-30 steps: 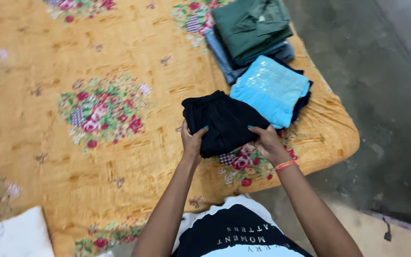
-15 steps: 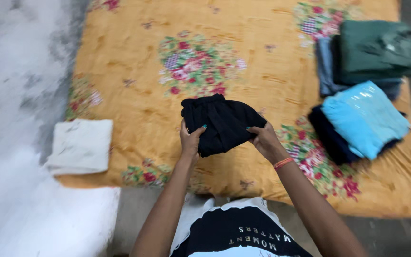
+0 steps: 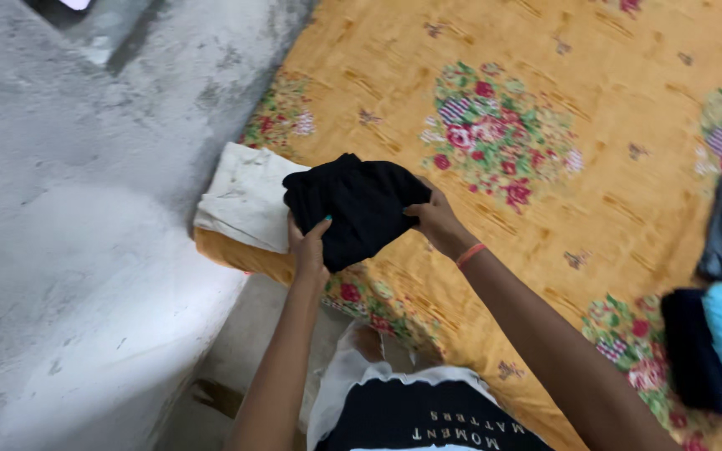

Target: The person smooths a floral bedsheet over a bed and then organizes various stacks of folded clothes by moving and stacking them on the bed.

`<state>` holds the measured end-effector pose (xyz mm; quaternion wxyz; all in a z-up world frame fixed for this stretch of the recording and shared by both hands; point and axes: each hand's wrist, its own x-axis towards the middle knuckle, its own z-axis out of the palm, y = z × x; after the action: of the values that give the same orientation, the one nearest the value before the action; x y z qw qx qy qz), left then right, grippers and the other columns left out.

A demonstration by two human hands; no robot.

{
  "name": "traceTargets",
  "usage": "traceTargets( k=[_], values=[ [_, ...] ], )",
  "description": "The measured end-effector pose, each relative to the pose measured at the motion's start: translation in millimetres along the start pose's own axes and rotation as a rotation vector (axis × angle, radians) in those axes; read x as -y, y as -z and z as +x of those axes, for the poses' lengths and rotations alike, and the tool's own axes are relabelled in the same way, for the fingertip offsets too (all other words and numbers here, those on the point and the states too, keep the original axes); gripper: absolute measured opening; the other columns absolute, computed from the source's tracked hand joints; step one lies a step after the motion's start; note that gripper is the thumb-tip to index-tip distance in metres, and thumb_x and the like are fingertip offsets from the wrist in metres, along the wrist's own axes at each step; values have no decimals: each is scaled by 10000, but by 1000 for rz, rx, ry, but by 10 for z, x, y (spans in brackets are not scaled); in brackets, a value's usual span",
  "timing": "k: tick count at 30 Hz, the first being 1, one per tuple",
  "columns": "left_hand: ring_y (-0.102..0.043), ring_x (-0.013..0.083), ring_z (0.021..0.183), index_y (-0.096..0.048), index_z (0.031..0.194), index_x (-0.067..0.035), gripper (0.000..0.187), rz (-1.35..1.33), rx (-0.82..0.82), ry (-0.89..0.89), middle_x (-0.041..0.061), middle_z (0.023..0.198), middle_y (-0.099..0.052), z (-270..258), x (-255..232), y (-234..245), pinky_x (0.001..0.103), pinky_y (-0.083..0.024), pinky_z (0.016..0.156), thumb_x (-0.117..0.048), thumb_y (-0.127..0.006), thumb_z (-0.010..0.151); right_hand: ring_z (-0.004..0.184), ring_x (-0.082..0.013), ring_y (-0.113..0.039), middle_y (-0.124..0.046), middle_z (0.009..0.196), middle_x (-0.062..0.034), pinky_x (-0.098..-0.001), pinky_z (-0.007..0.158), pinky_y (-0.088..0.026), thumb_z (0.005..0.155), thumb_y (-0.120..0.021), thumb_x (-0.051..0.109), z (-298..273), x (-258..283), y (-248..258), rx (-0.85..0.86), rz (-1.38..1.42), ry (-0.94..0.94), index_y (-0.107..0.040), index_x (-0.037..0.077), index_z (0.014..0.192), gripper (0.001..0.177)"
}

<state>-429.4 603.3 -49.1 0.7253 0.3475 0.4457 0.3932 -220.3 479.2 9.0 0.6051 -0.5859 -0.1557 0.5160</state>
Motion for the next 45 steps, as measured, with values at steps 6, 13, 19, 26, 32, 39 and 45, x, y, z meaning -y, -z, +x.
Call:
traceTargets(
  k=[6,13,19,26,32,39,45],
  values=[
    [-558,253,1306,-396,1544,-84,808,-86,-159,-115,112,1459,-545,432,-562,559,355,-450,1087,48,-715,814,1151,-197,-629,-624,1274,-46,-339,885,-580,856,-512,-149,919,3,-860,181,-20,-14,-513,117,1429,631],
    [-539,273,1336,-353,1561,-79,826,-244,-339,-131,126,1515,-506,915,-364,1198,383,-464,1118,-11,-747,838,1174,-205,-587,-574,1342,-37,-355,879,-563,841,-537,-147,1686,-85,-1638,274,-59,-16,-430,182,1516,758],
    [-405,297,1437,-226,1579,-56,971,391,-393,-121,162,1577,-381,1169,457,1497,384,-319,1176,9,-817,812,1252,-220,-540,-493,1496,-79,-370,986,-497,867,-572,-108,1903,-607,-1479,266,-255,24,-313,230,1593,842],
    [-513,333,1368,-229,1605,-104,970,354,-497,-76,176,1535,-444,785,-100,990,417,-404,1152,-65,-723,771,1267,-302,-526,-466,1556,-139,-414,994,-497,900,-523,-49,1761,-645,-1234,284,-144,-54,-311,246,1620,807],
    [-270,485,1452,-273,1571,-37,971,1011,-549,-511,297,1607,-262,410,-486,319,581,-259,1153,-89,-808,762,1449,-329,-435,-324,1664,-108,-430,1116,-414,925,-630,12,1327,-386,-934,173,-619,111,-301,282,1599,797],
    [-253,445,1524,-417,1536,-66,794,1059,106,-736,229,1650,-281,-12,-194,-642,547,-276,1215,-81,-764,822,1336,-289,-538,-402,1601,-123,-410,959,-543,922,-594,94,609,-201,-135,54,-440,111,-308,308,1587,755],
    [-237,406,1534,-385,1557,-99,795,1051,513,-706,177,1662,-265,-529,285,-1466,530,-289,1187,-50,-730,842,1289,-251,-562,-431,1587,-101,-385,958,-536,956,-583,120,-218,-79,836,-152,-307,94,-311,324,1593,722]
  ],
)
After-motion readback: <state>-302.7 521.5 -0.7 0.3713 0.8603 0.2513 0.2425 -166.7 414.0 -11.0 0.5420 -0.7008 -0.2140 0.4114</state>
